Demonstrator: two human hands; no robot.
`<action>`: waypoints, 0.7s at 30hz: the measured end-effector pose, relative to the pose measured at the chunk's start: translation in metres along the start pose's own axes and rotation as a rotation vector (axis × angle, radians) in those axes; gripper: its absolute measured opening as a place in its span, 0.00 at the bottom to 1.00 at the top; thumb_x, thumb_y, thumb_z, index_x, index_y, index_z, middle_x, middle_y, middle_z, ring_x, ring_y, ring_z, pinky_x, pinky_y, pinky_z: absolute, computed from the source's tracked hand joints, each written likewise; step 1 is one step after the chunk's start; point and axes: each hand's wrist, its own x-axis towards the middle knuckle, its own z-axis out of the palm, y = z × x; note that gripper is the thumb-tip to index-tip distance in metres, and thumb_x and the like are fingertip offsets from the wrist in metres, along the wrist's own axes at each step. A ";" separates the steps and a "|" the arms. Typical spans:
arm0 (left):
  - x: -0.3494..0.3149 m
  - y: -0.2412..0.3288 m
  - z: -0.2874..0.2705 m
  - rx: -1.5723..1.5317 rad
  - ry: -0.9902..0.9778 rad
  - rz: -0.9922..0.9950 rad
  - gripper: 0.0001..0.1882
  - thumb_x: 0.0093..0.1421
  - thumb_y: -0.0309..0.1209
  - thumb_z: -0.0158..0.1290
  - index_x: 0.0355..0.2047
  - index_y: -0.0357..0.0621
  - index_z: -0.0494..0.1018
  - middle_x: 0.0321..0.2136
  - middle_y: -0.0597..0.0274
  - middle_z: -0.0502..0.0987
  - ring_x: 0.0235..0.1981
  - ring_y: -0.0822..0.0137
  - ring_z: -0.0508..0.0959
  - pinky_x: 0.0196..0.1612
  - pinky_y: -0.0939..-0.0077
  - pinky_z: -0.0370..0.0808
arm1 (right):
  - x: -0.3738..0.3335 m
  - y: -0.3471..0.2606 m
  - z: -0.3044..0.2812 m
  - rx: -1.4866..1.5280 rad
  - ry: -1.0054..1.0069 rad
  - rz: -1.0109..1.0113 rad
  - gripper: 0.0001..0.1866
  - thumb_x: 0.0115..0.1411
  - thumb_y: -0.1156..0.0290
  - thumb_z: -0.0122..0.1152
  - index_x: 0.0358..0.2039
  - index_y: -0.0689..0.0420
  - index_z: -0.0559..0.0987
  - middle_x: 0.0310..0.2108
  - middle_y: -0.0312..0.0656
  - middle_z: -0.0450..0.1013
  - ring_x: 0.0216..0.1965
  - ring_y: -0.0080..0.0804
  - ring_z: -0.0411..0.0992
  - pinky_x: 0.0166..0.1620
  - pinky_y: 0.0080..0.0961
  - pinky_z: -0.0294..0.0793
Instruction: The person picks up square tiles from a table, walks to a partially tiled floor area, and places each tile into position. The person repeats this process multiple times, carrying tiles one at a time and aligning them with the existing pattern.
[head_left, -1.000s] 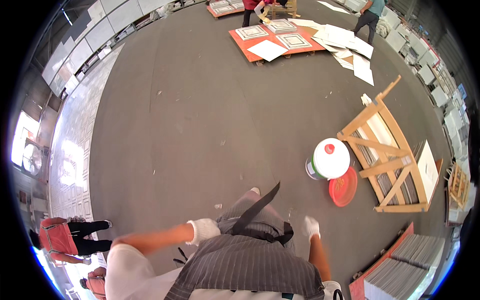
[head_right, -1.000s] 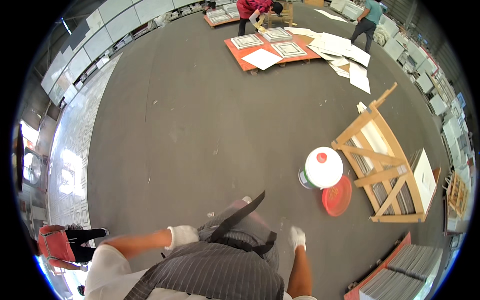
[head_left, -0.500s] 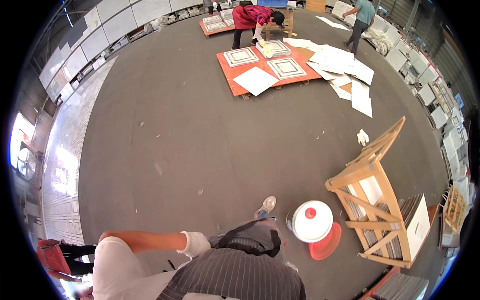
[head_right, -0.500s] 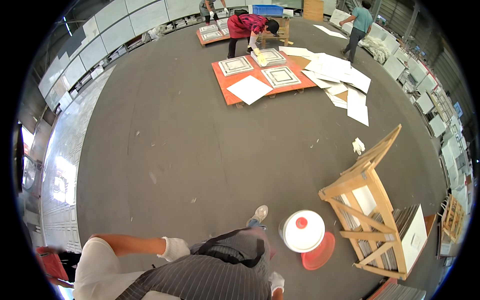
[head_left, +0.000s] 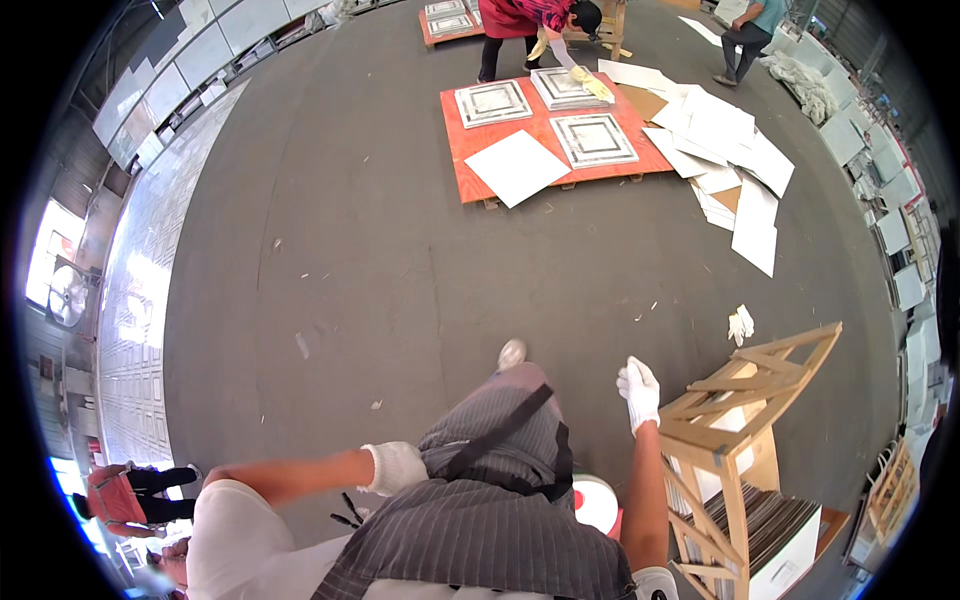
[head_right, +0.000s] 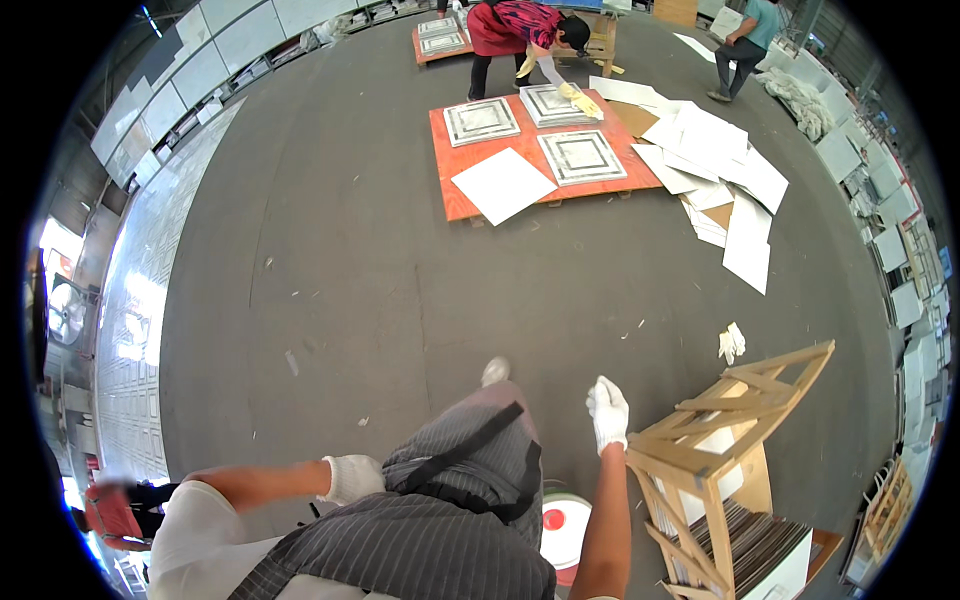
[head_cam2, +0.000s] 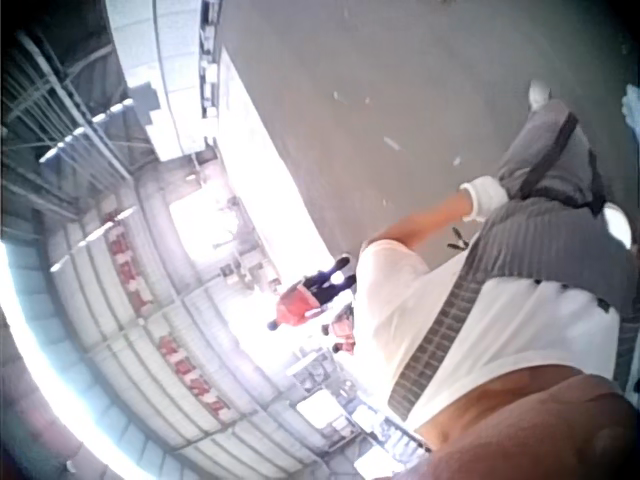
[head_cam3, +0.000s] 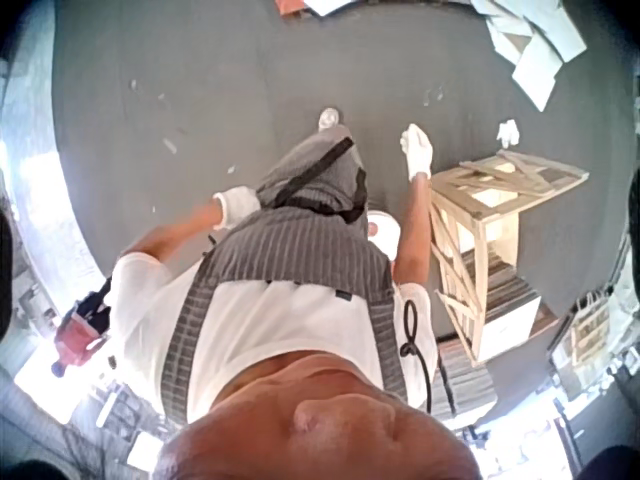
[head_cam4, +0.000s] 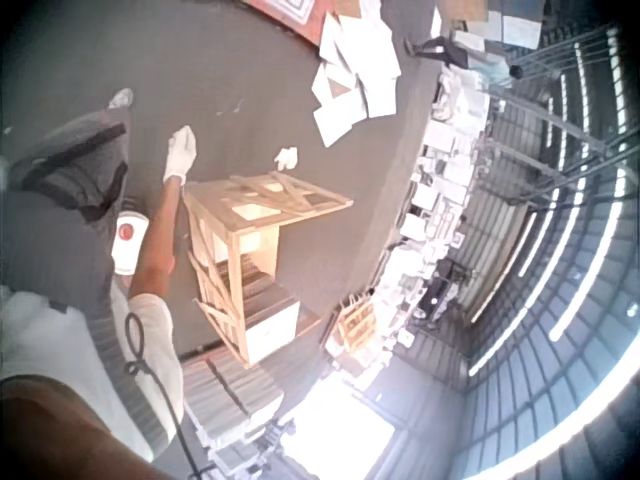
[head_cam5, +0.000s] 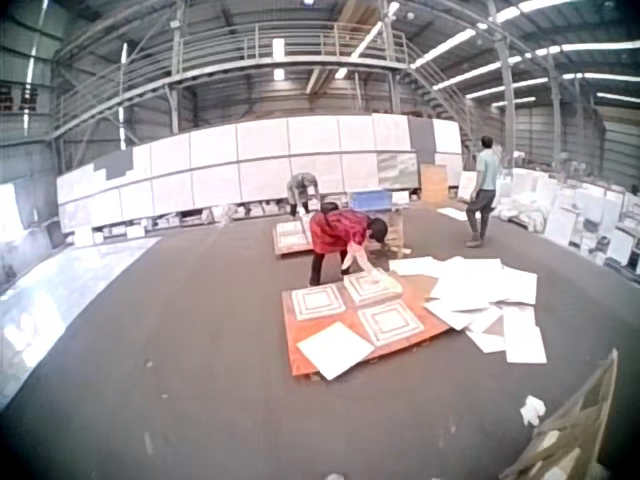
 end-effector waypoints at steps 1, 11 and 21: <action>0.015 -0.013 -0.022 0.033 0.003 0.021 0.10 0.48 0.31 0.53 0.30 0.44 0.78 0.27 0.47 0.79 0.34 0.46 0.80 0.37 0.57 0.77 | 0.026 -0.008 0.004 0.003 -0.046 -0.007 0.15 0.64 0.64 0.56 0.47 0.57 0.75 0.26 0.32 0.72 0.21 0.16 0.67 0.23 0.13 0.65; 0.115 -0.117 -0.324 0.161 -0.089 0.160 0.08 0.46 0.28 0.55 0.28 0.41 0.78 0.23 0.49 0.79 0.29 0.49 0.81 0.30 0.57 0.78 | 0.121 0.041 -0.076 -0.164 0.007 0.435 0.16 0.58 0.58 0.58 0.38 0.58 0.75 0.33 0.40 0.75 0.30 0.31 0.75 0.29 0.30 0.74; 0.199 -0.162 -0.513 0.103 -0.013 0.130 0.07 0.46 0.25 0.53 0.26 0.39 0.78 0.22 0.48 0.79 0.29 0.48 0.81 0.30 0.59 0.78 | 0.285 -0.035 -0.119 -0.773 -0.123 0.459 0.14 0.52 0.60 0.58 0.32 0.57 0.74 0.32 0.49 0.75 0.36 0.50 0.73 0.37 0.42 0.73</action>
